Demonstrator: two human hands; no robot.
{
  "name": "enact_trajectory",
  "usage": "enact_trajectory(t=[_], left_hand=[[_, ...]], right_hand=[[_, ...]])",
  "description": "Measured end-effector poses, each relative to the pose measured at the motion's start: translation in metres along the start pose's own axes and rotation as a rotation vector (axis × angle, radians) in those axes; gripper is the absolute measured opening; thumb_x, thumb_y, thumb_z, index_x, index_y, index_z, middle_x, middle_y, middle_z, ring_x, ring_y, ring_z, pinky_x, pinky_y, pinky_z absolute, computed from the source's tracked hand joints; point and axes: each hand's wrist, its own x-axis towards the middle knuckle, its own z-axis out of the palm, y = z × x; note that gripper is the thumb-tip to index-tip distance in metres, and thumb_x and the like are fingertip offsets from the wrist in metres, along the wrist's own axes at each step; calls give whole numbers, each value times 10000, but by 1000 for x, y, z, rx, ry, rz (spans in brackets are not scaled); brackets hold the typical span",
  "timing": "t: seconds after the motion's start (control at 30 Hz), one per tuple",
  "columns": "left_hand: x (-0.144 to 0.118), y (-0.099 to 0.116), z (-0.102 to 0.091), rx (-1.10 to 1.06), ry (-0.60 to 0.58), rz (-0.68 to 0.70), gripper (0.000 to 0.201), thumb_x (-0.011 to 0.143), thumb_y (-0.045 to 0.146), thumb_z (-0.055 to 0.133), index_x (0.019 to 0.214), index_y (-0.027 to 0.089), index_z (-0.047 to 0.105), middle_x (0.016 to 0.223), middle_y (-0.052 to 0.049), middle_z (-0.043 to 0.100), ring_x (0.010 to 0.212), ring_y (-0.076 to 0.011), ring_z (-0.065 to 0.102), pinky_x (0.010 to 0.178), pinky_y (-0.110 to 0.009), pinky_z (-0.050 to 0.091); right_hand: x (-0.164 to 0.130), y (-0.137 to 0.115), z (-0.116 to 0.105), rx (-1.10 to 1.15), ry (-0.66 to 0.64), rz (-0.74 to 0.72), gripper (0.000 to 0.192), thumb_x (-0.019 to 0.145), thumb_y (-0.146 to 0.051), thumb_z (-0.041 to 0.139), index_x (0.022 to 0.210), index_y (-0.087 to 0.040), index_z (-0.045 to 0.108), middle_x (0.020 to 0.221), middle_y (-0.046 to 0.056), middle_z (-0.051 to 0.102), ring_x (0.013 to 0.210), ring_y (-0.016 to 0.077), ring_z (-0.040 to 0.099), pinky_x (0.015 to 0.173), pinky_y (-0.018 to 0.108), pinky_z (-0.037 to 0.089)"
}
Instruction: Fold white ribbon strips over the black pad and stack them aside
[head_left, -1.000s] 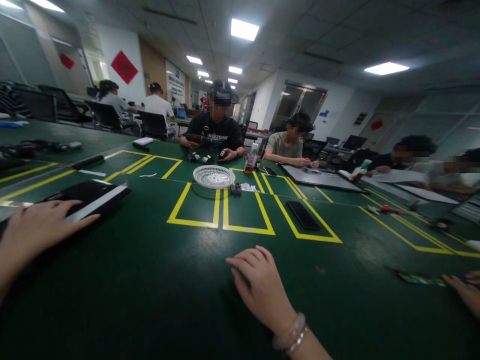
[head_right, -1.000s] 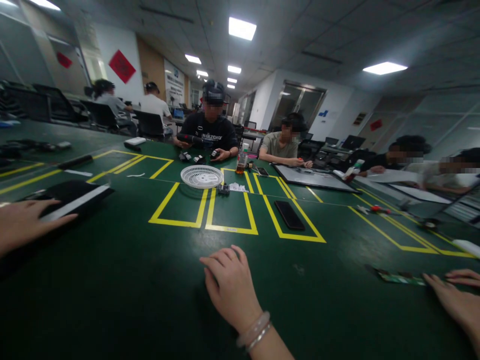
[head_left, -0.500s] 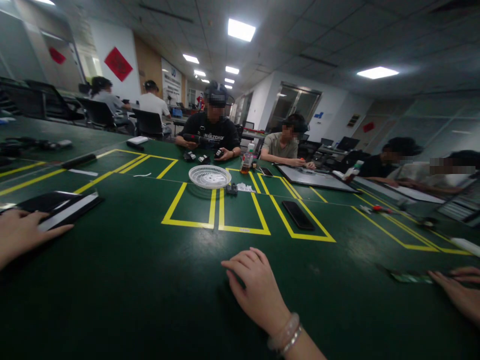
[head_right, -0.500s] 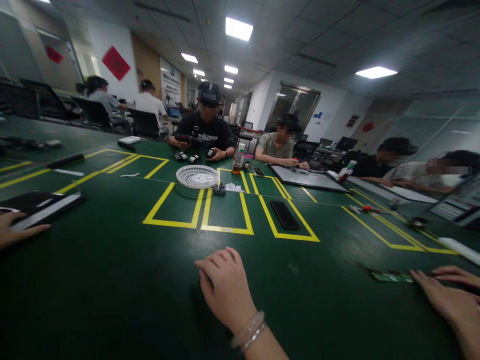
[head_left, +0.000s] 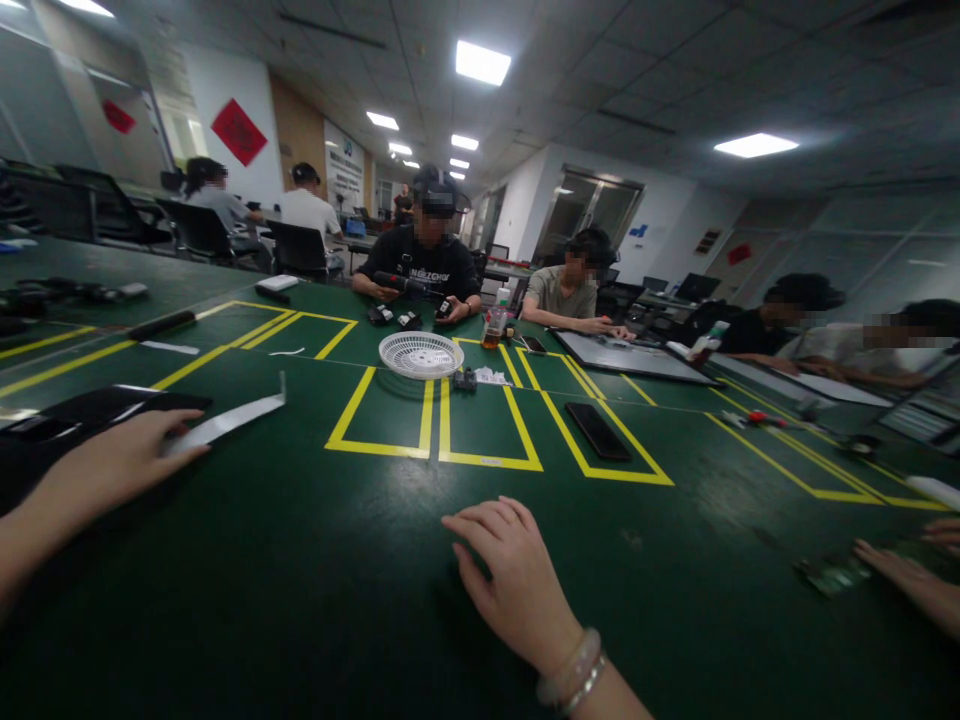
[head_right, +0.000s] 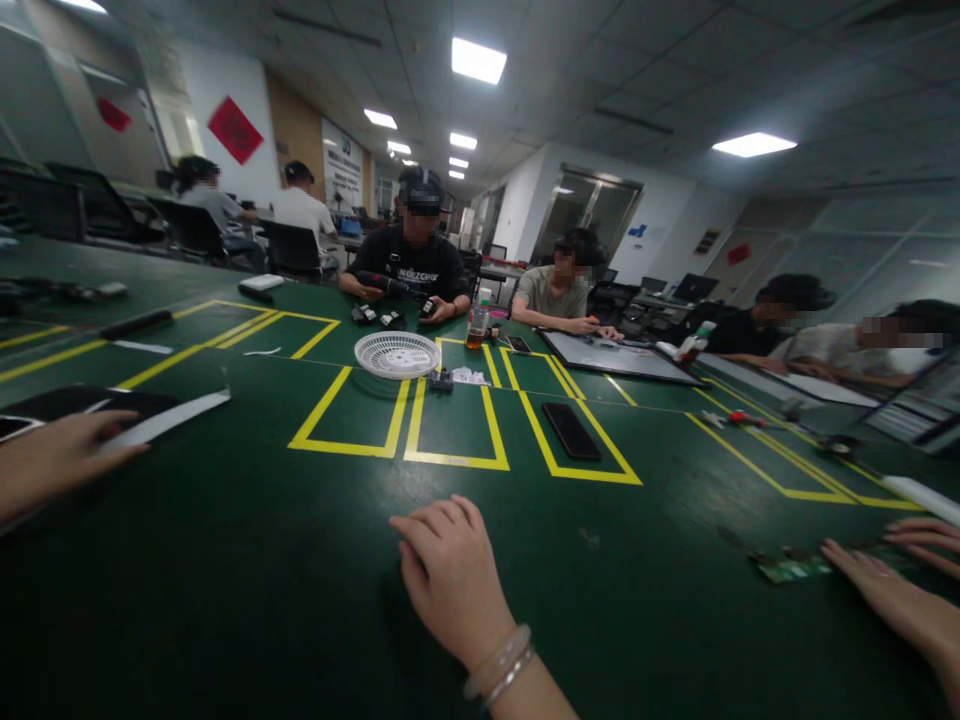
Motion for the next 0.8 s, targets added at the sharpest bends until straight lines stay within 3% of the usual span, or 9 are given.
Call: enact_trajectory(t=[0.1, 0.23, 0.33, 0.4, 0.47, 0.57, 0.67, 0.8], left_hand=[[-7, 70, 1, -122, -119, 161, 559, 983, 462, 416, 1380, 84, 528, 1254, -135, 570, 1069, -326, 573, 874, -401, 507], [-33, 155, 11, -369, -267, 520, 418, 958, 422, 496, 1304, 214, 605, 1263, -77, 570, 1134, -276, 563, 953, -349, 500], [-57, 196, 12, -495, -386, 649, 356, 949, 305, 506, 1287, 269, 612, 1254, -59, 564, 1132, -232, 568, 967, -311, 494], [-67, 209, 11, -538, -434, 666, 349, 950, 267, 491, 1275, 273, 619, 1248, -61, 560, 1110, -225, 579, 929, -296, 512], [-70, 209, 12, -534, -445, 659, 340, 953, 280, 497, 1266, 270, 629, 1245, -68, 566, 1108, -232, 583, 922, -303, 516], [-57, 190, 20, -450, -404, 609, 425, 936, 412, 567, 1334, 263, 593, 1277, -90, 572, 1172, -272, 551, 992, -367, 484], [-34, 155, 21, -306, -278, 435, 588, 969, 535, 489, 1435, 175, 494, 1376, -134, 507, 1256, -313, 483, 1066, -441, 414], [-12, 89, 4, 34, -75, 83, 726, 1025, 521, 289, 1442, -64, 389, 1432, -278, 385, 1329, -424, 361, 1086, -604, 286]], right_hand=[[-1, 0, 1, 8, 5, -16, 308, 918, -188, 551, 1199, -298, 611, 1224, 24, 655, 1165, 195, 569, 1103, 461, 328], [-2, -2, 2, 38, -100, -46, 266, 866, -304, 663, 1126, -296, 607, 1399, 22, 562, 1328, 241, 457, 1150, 513, 251], [-2, -4, 3, 68, -197, -35, 242, 838, -317, 701, 1056, -289, 598, 1260, -1, 649, 1252, 226, 528, 1160, 529, 216], [-2, -5, 4, 87, -227, -23, 179, 858, -272, 672, 1022, -280, 599, 1074, -23, 699, 1101, 189, 613, 1158, 513, 222], [-2, -6, 4, 108, -224, -10, 158, 875, -258, 650, 1024, -275, 604, 984, -33, 701, 987, 167, 647, 1149, 499, 246], [0, -4, 4, 214, -196, 29, 160, 871, -284, 667, 1025, -268, 627, 985, -23, 705, 923, 165, 657, 1088, 457, 351], [1, 3, 3, 433, -100, 143, 180, 880, -336, 656, 1038, -251, 663, 1006, 22, 700, 927, 189, 646, 889, 367, 487], [4, 17, 3, 868, 166, 381, 324, 873, -457, 645, 1081, -209, 662, 915, 42, 692, 794, 175, 638, 720, 308, 519]])
